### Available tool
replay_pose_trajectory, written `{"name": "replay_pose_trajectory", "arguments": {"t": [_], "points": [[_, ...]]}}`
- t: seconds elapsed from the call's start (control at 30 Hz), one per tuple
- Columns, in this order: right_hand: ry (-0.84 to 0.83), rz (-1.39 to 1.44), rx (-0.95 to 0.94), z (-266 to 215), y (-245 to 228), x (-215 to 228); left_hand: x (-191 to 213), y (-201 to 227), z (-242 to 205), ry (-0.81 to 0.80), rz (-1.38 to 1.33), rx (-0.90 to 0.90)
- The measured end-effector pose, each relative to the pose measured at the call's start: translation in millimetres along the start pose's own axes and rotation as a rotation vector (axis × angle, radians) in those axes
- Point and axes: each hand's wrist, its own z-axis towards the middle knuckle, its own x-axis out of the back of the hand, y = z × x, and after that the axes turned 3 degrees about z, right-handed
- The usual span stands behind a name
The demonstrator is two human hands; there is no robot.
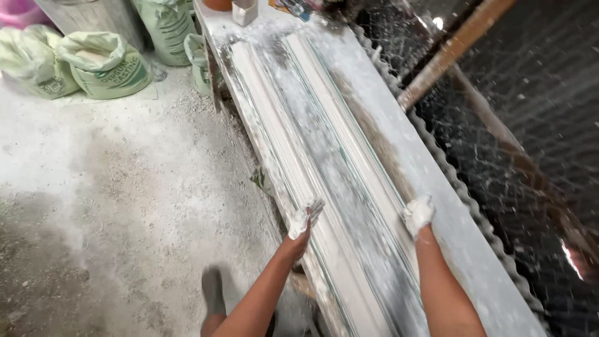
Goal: Mixing gypsum plaster and applying it into molds to create decorative molding strips.
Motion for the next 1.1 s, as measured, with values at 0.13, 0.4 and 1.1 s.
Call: {"name": "replay_pose_trajectory", "arguments": {"t": [0.13,0.4,1.1], "points": [[-0.026,-0.074,0.067,45.2,1.8,-155.5,68.8,69.9,80.1,0.038,0.003,0.038],[-0.11,-0.002,-0.106,252.3,75.4,-363.4,243.5,127.2,256.0,0.112,0.492,-0.042],[-1.156,0.885,-0.443,211.5,150.0,-751.9,339.5,258.9,451.5,0.46,0.347,-0.401]]}}
